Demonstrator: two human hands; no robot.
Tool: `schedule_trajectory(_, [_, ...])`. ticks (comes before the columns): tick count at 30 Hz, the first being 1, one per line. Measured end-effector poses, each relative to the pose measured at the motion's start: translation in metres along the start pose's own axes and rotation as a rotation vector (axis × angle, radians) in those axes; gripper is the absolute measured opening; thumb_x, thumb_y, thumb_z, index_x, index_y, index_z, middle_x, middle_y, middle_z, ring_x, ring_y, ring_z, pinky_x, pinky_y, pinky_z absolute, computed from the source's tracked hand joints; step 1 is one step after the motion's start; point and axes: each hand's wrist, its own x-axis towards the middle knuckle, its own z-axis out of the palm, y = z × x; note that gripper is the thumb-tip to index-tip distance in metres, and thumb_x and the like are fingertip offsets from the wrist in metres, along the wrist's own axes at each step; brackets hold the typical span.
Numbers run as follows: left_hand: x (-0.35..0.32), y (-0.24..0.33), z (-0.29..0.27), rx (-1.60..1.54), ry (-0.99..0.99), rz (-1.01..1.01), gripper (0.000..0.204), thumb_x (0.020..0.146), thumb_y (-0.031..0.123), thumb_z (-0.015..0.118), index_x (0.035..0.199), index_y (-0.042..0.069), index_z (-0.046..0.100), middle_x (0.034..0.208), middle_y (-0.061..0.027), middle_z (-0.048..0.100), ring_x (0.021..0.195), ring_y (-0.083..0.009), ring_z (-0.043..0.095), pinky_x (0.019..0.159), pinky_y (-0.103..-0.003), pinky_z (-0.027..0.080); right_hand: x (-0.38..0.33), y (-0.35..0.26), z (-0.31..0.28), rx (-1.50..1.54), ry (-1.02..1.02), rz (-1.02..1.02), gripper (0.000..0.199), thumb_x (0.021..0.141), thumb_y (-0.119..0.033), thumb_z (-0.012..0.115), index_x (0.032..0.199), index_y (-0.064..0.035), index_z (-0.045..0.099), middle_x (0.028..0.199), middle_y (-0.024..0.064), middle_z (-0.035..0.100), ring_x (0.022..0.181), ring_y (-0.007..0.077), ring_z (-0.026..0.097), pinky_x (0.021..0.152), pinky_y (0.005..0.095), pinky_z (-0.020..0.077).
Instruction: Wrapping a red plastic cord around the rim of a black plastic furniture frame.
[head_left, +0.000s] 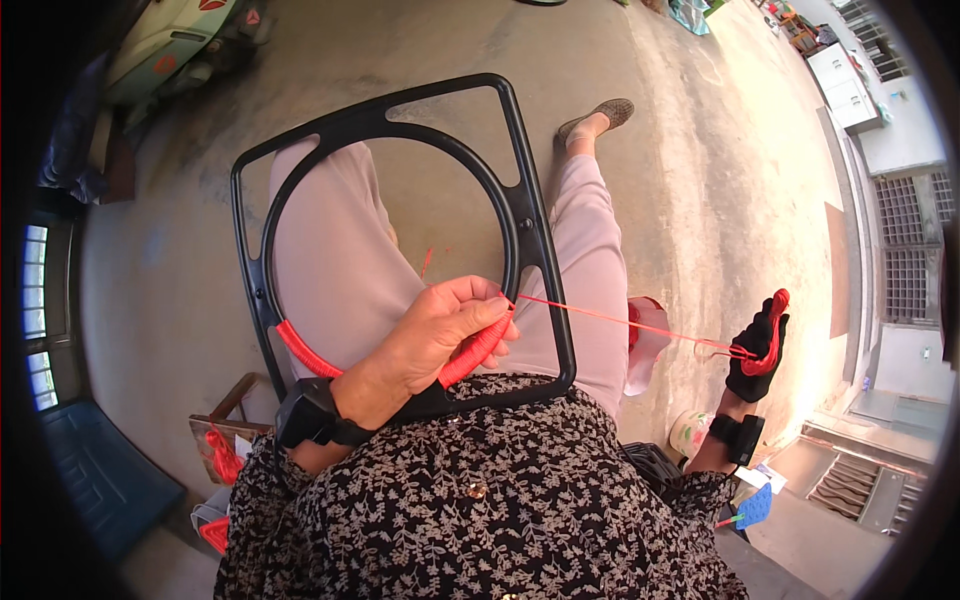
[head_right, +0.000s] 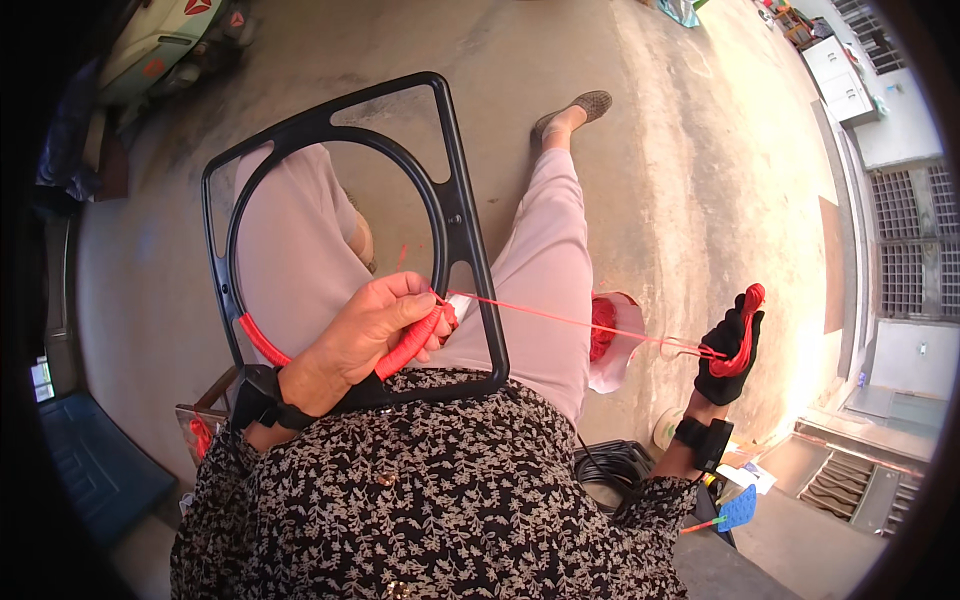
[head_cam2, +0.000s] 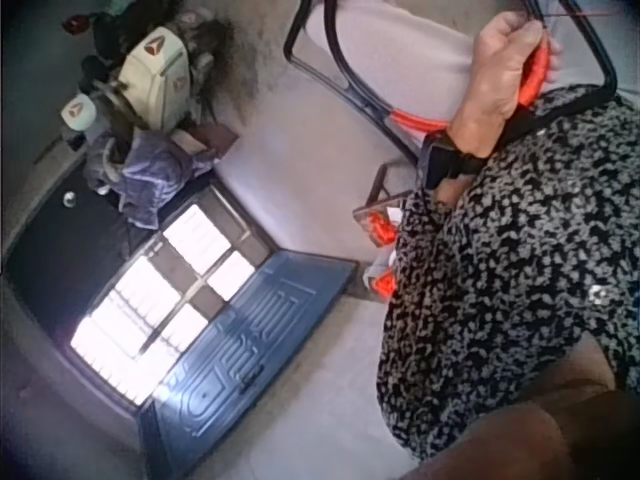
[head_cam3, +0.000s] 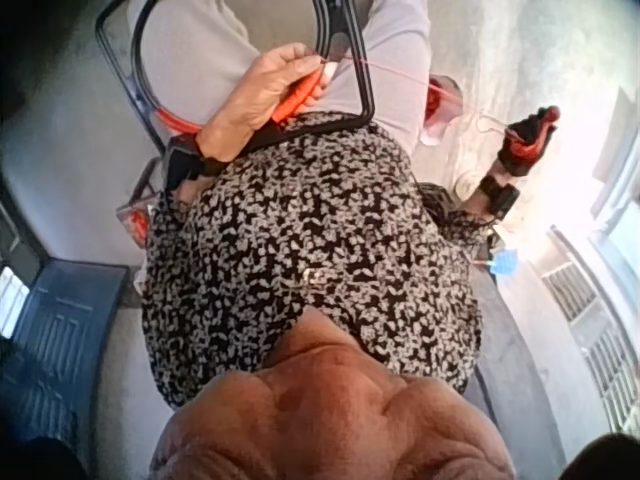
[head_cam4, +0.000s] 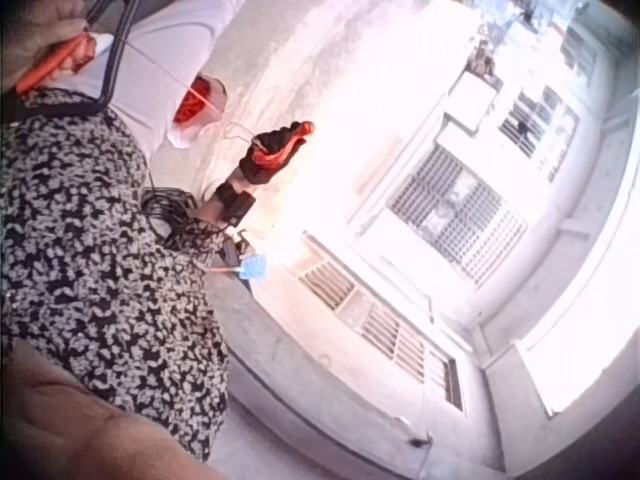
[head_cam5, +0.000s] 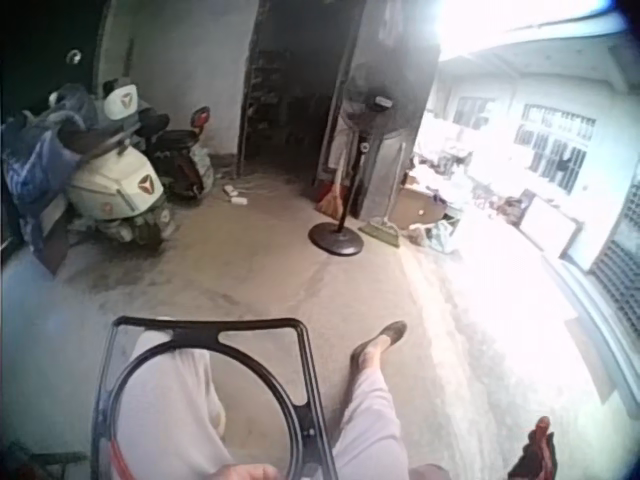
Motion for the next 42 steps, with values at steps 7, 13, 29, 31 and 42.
schedule_trajectory(7, [-0.007,0.009,0.011,-0.032,0.116,0.046,0.008,0.09,0.011,0.052,0.093,0.004,0.048,0.08,-0.0181,0.063,0.062,-0.0222,0.062,0.053,-0.03,0.051,0.046,-0.005,-0.016,-0.882,0.104,-0.383,0.033,0.097,-0.036,0.051,0.117,-0.0113,0.056,0.07,-0.0052,0.04,0.053,0.005,0.037,0.045,0.0232,0.0332])
schedule_trajectory(13, [-0.005,0.001,0.016,0.11,0.217,0.166,0.007,0.089,0.008,0.054,0.092,0.005,0.049,0.077,-0.0129,0.064,0.062,-0.0208,0.064,0.052,-0.031,0.054,0.05,0.088,0.113,-1.165,-0.196,-0.677,0.037,0.085,-0.02,0.061,0.121,-0.0099,0.054,0.096,0.0108,0.066,0.08,0.0199,0.065,0.069,0.0327,0.0523])
schedule_trajectory(29, [-0.003,-0.007,0.013,0.436,0.198,0.448,0.024,0.081,-0.002,0.062,0.104,0.0,0.059,0.102,-0.0057,0.062,0.094,-0.0136,0.058,0.085,-0.027,0.044,-0.023,0.229,0.22,-1.737,-1.45,-1.152,0.022,0.066,-0.018,0.065,0.086,-0.009,0.068,0.106,0.0121,0.059,0.115,0.033,0.048,0.104,0.0474,0.0312])
schedule_trajectory(31, [-0.005,-0.015,-0.014,0.29,0.154,0.404,0.018,0.083,-0.002,0.06,0.101,0.001,0.058,0.101,-0.0062,0.063,0.092,-0.0139,0.059,0.085,-0.028,0.045,-0.03,0.205,0.227,-1.636,-1.382,-1.002,0.028,0.066,-0.019,0.066,0.092,-0.0085,0.065,0.106,0.0119,0.058,0.113,0.0314,0.049,0.102,0.0457,0.0324])
schedule_trajectory(42, [-0.002,0.01,0.01,0.064,-0.076,0.148,0.014,0.095,0.014,0.049,0.097,0.001,0.054,0.097,-0.0123,0.064,0.085,-0.0199,0.066,0.073,-0.032,0.056,-0.062,0.188,0.168,-1.657,-1.304,-0.926,0.04,0.07,-0.018,0.069,0.106,-0.0053,0.057,0.117,0.0178,0.051,0.119,0.0335,0.046,0.106,0.0492,0.0308])
